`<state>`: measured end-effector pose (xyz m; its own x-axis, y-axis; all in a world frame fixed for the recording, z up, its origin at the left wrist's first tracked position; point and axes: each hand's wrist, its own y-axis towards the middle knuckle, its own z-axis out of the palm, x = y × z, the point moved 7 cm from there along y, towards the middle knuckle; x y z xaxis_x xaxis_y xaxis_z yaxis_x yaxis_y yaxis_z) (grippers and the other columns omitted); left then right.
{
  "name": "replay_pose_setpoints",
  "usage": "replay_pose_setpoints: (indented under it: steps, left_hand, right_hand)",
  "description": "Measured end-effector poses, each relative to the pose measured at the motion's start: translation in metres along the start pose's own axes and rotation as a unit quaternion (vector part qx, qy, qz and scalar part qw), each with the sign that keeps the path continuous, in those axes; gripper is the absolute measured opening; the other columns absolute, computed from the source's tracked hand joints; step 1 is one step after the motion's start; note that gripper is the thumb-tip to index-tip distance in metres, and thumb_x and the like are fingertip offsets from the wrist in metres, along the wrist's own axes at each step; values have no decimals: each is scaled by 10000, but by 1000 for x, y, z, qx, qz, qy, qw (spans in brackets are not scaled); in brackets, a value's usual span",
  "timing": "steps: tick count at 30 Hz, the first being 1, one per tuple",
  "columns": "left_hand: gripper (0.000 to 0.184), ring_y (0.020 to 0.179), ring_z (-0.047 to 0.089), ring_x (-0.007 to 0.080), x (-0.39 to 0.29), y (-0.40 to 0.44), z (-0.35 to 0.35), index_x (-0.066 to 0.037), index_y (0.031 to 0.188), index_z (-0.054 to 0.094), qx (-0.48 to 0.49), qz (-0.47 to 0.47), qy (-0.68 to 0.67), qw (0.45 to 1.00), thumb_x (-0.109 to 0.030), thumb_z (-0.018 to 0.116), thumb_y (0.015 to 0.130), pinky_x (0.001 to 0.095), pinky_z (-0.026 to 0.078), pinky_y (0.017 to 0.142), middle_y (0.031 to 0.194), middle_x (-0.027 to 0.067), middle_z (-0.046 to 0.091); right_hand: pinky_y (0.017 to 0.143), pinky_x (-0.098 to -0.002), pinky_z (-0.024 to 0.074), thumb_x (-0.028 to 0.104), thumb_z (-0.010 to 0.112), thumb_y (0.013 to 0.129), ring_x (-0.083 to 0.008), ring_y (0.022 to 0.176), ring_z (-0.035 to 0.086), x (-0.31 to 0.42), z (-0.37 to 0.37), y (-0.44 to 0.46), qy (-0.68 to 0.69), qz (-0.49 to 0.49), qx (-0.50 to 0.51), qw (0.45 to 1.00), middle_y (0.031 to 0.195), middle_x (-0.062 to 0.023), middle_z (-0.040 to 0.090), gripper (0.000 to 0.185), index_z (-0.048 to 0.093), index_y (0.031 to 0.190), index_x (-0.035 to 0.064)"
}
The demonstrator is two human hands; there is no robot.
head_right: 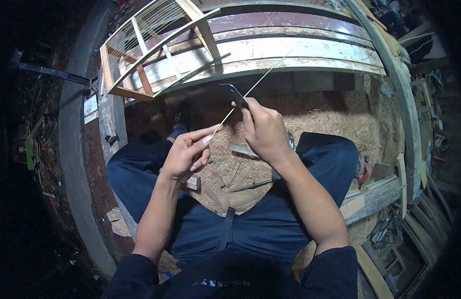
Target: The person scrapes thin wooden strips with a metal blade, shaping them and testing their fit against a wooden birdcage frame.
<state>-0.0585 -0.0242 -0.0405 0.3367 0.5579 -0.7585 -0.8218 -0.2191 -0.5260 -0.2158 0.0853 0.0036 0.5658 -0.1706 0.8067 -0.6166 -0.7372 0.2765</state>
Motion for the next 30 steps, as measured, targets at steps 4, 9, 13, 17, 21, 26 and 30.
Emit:
replay_pose_setpoints:
  steps: [4, 9, 13, 17, 21, 26, 30]
  left_hand:
    - [399, 403, 372, 28, 9, 4, -5, -5, 1447, 581, -18, 3, -4, 1000, -118, 570, 1065, 198, 326, 423, 563, -12, 541]
    - [381, 426, 377, 23, 5, -7, -7, -21, 1439, 597, 2, 9, -36, 999, -100, 563, 1068, 186, 346, 446, 595, -6, 551]
    - [388, 419, 376, 22, 3, -1, -4, -17, 1446, 589, 15, 24, -59, 998, -102, 561, 1068, 182, 347, 444, 587, -7, 550]
    - [402, 400, 369, 26, 4, 0, -11, 3, 1454, 570, 7, 18, -73, 997, -119, 564, 1070, 177, 345, 442, 584, 0, 558]
    - [408, 390, 366, 26, 6, 1, -9, 14, 1455, 562, 2, 18, -90, 996, -119, 563, 1070, 180, 337, 431, 583, 14, 566]
    - [428, 365, 330, 26, 6, -2, -14, 32, 1474, 528, -30, 12, -66, 997, -101, 530, 1067, 189, 306, 374, 559, 7, 530]
    - [409, 365, 341, 27, 1, -1, -2, 43, 1449, 545, -2, 38, -84, 996, -104, 525, 1069, 187, 311, 379, 569, 10, 538]
  right_hand:
    - [656, -503, 575, 48, 583, 987, -409, 737, 721, 6, 17, -13, -37, 56, 57, 996, 878, -235, 728, 311, 617, 1296, 32]
    - [616, -504, 570, 60, 611, 964, -404, 709, 717, 14, 22, -15, -77, 4, 67, 995, 889, -238, 726, 460, 550, 1418, 16]
    - [599, -492, 569, 54, 617, 956, -399, 693, 716, 22, 27, -21, -103, -25, 59, 993, 833, -247, 714, 490, 532, 1434, -9]
    - [589, -477, 570, 58, 628, 947, -373, 645, 707, 32, 31, -23, -92, -62, 59, 992, 784, -229, 702, 531, 510, 1458, -27]
    - [594, -466, 580, 39, 619, 943, -336, 624, 709, 27, 26, -18, -131, -37, 58, 989, 773, -224, 701, 538, 506, 1462, -49]
    - [564, -438, 580, 25, 598, 949, -321, 612, 708, 35, 35, -28, -96, -71, 57, 991, 789, -226, 706, 501, 518, 1433, -74]
    - [606, -465, 570, -13, 622, 928, -384, 675, 716, 30, 29, -20, -114, -40, 55, 991, 861, -268, 706, 540, 516, 1458, -3]
